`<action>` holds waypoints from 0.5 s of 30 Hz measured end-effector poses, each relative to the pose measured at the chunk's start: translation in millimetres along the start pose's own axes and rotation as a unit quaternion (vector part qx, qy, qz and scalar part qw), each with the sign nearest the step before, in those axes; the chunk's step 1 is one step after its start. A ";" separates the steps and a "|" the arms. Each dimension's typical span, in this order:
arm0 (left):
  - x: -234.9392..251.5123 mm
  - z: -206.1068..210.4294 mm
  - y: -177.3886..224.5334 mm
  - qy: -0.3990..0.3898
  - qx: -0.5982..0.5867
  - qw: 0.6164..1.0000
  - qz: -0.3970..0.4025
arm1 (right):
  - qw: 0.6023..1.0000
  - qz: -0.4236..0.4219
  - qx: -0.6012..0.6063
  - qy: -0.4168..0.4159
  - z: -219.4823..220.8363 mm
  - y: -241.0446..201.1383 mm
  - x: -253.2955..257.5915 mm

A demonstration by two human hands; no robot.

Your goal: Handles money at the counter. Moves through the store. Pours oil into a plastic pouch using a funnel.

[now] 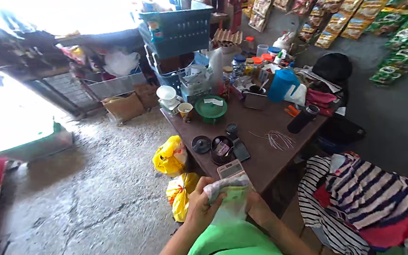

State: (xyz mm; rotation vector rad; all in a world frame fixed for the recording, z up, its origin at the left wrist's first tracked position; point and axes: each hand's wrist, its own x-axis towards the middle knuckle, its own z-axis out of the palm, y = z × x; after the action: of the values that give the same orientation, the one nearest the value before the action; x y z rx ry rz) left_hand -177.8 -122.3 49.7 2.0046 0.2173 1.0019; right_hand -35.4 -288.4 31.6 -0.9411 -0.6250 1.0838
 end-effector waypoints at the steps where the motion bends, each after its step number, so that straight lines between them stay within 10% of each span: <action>1: -1.4 -1.8 2.5 -0.023 0.037 0.999 0.004 | 0.999 0.034 -0.032 0.005 6.8 -5.6 -2.3; 8: -12.5 -14.1 12.6 -0.162 0.171 0.964 0.126 | 0.944 0.191 0.265 -0.037 -8.1 -10.2 -3.5; 15: -39.4 -22.8 -1.1 -0.259 -0.045 0.964 0.040 | 0.956 0.205 0.001 0.210 8.6 -20.3 -13.0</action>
State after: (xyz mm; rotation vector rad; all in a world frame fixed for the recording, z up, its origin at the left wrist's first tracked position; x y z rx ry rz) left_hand -220.1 -126.7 33.3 2.1262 -0.1918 0.4920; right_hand -37.9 -301.1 53.8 -1.2892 -0.0752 1.1955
